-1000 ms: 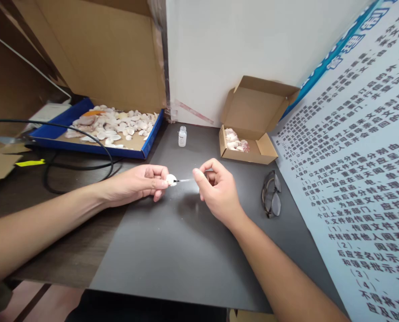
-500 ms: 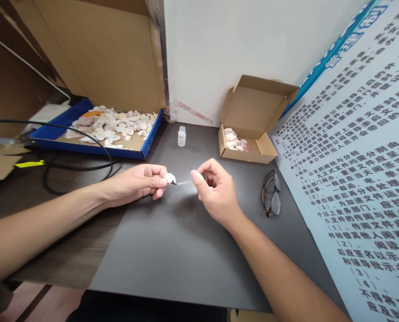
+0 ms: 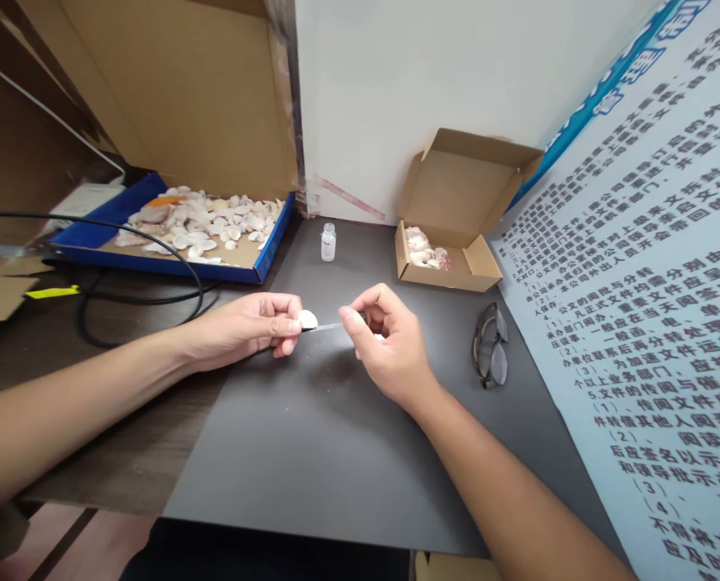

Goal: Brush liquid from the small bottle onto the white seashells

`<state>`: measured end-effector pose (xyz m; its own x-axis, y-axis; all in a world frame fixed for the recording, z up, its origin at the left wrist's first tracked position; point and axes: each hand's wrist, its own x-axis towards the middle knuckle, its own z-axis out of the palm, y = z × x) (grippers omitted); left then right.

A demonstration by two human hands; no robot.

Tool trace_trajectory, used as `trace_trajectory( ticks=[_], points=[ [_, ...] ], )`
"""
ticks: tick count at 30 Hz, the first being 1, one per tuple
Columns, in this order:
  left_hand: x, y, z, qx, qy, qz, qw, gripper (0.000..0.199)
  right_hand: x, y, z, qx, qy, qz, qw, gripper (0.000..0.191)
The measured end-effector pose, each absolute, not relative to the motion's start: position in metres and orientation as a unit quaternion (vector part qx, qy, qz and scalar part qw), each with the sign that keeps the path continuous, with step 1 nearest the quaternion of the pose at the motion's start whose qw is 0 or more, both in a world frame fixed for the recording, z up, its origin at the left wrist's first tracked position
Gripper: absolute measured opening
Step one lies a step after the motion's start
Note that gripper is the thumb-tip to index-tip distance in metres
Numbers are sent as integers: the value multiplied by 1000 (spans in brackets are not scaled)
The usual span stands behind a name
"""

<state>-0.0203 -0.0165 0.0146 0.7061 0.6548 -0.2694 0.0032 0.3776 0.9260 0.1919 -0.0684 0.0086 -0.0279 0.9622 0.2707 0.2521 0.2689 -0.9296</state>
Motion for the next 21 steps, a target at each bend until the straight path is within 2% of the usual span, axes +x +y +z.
trace_trajectory(
  ticks=[5,11,17,21],
  points=[
    [-21,-17,15,521,324,208,762,25,192,-68,10,-533,-628,291,487,25],
    [-22,-16,13,519,315,207,767,23,193,-71,12,-501,-625,299,519,23],
    [-22,-15,13,517,316,199,770,22,192,-69,11,-534,-629,272,495,21],
    [-22,-15,12,523,320,194,766,20,194,-69,14,-526,-616,259,526,19]
  ],
)
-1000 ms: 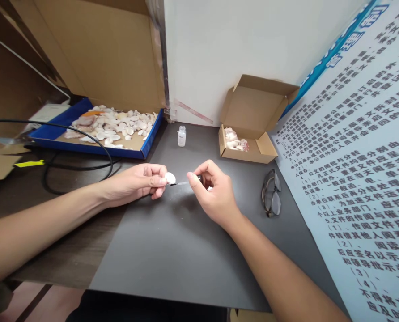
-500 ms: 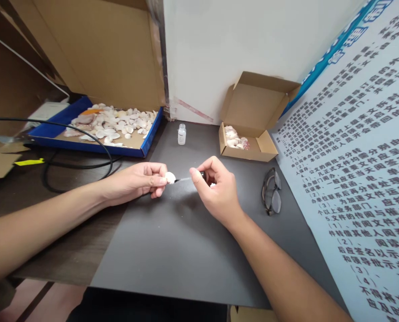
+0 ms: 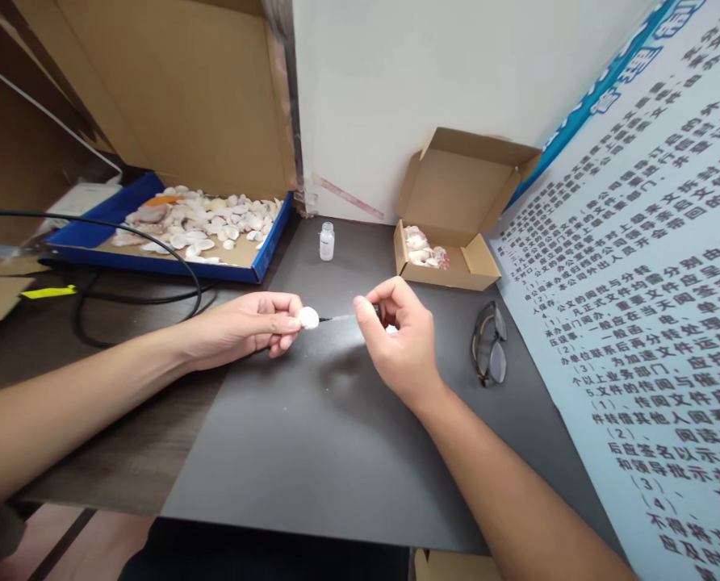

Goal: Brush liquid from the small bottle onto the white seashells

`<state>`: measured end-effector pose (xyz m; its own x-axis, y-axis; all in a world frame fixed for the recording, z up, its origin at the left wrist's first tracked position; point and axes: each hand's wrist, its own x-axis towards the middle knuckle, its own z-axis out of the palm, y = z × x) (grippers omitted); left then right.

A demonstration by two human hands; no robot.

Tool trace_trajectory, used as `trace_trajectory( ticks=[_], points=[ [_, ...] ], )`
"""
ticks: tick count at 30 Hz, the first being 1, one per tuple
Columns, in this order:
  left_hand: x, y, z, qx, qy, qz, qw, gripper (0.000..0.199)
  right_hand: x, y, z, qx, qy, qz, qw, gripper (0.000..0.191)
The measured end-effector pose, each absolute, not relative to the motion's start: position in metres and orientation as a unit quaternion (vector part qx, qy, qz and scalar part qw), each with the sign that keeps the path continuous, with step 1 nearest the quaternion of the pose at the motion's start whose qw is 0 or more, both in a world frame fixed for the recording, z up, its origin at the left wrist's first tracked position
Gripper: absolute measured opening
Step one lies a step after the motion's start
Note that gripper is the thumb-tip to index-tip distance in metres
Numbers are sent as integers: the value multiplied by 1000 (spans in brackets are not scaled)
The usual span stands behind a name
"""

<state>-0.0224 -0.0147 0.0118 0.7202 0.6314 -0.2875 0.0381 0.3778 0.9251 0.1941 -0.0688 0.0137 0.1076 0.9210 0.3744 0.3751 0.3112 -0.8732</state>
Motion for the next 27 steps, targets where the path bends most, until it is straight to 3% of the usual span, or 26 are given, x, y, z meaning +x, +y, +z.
trace_trajectory(
  ticks=[17,27],
  points=[
    [-22,-14,11,546,298,195,758,19,195,-66,10,-445,-608,352,555,11],
    [-23,-14,8,556,289,201,753,17,195,-66,11,-490,-608,282,558,12]
  ],
)
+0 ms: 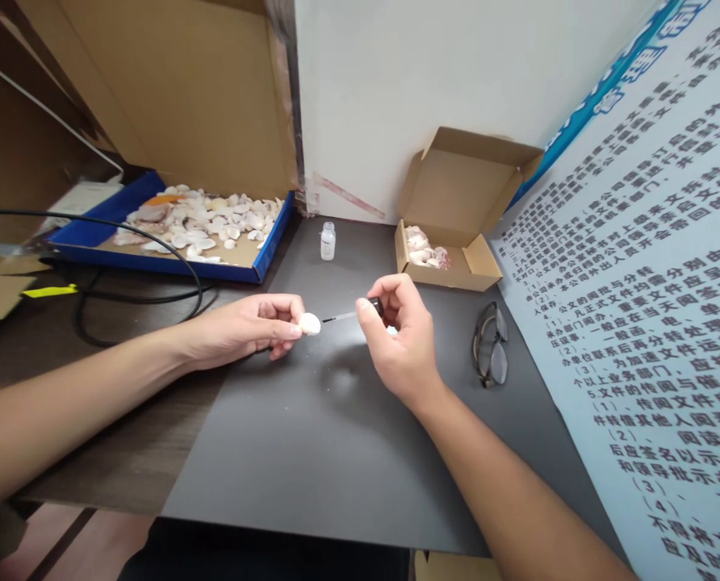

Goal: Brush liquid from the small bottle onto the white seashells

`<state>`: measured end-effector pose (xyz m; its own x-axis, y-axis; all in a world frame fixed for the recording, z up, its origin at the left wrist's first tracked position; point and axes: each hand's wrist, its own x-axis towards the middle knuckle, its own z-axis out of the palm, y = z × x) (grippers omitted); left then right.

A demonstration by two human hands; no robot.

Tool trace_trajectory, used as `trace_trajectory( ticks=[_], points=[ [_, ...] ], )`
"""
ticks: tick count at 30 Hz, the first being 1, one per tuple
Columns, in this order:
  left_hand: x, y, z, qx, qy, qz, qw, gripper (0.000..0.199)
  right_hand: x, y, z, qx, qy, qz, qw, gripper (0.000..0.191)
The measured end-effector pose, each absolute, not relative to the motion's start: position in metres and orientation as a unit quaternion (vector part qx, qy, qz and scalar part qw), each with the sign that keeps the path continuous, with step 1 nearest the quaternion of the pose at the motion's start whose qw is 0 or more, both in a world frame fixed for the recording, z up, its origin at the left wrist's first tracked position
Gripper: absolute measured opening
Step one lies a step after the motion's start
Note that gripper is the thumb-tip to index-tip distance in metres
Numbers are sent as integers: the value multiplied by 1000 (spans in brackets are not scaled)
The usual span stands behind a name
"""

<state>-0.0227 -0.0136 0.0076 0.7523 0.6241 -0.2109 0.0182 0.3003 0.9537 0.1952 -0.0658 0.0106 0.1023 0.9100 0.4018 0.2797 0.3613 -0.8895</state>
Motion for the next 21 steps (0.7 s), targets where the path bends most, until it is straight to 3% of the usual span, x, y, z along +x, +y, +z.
trace_trajectory(
  ticks=[21],
  points=[
    [-21,-17,12,612,294,189,709,19,193,-67,9,-472,-625,314,538,17]
  ],
)
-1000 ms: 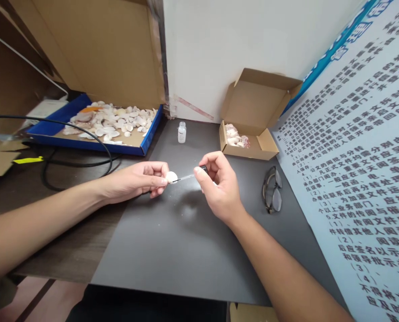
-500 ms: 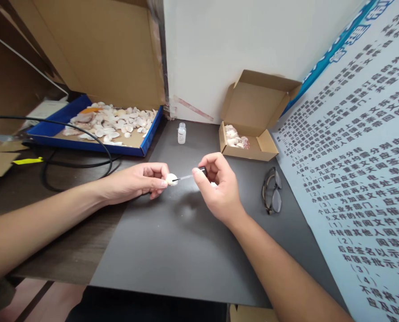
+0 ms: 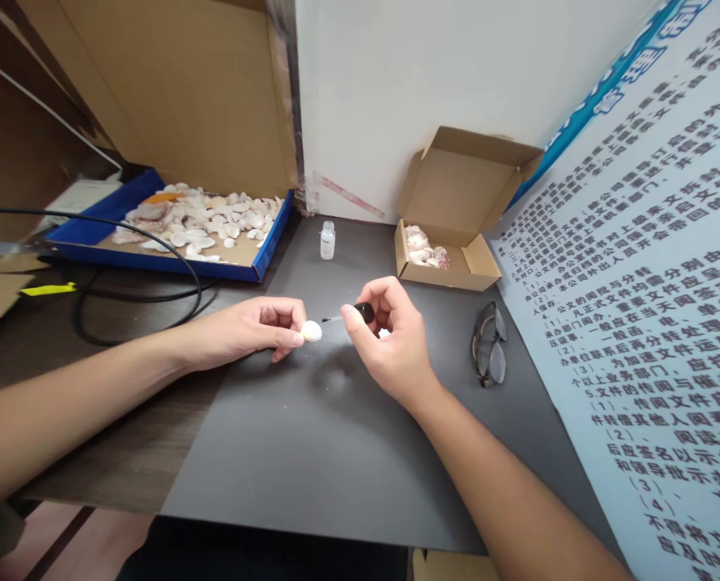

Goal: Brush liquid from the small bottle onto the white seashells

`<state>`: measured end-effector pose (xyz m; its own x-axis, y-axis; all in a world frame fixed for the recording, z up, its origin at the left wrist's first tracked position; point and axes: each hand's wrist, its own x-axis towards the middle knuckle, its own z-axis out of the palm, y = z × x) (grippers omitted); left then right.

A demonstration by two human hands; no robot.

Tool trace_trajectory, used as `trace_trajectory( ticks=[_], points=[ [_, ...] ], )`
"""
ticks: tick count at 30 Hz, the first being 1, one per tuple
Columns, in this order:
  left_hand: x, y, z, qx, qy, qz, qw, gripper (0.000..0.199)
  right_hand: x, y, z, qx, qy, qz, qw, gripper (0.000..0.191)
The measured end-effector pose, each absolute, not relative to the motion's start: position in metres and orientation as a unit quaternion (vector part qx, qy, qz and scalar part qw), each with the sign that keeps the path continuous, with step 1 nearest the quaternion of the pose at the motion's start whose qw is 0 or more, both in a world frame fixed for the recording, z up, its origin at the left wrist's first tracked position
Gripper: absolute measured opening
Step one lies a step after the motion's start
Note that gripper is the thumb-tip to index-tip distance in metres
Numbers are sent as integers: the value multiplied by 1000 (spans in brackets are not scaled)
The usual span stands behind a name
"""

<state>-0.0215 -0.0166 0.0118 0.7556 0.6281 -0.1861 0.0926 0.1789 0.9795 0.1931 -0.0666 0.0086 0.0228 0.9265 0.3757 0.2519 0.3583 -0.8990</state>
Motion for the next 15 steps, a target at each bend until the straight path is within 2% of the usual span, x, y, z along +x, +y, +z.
trace_trajectory(
  ticks=[5,9,15],
  points=[
    [-20,-17,13,622,302,184,699,21,195,-67,10,-461,-618,317,552,15],
    [-19,-18,15,625,306,180,695,25,193,-68,9,-451,-632,339,532,16],
    [-21,-17,15,636,312,174,684,23,193,-67,10,-485,-623,295,538,18]
  ],
)
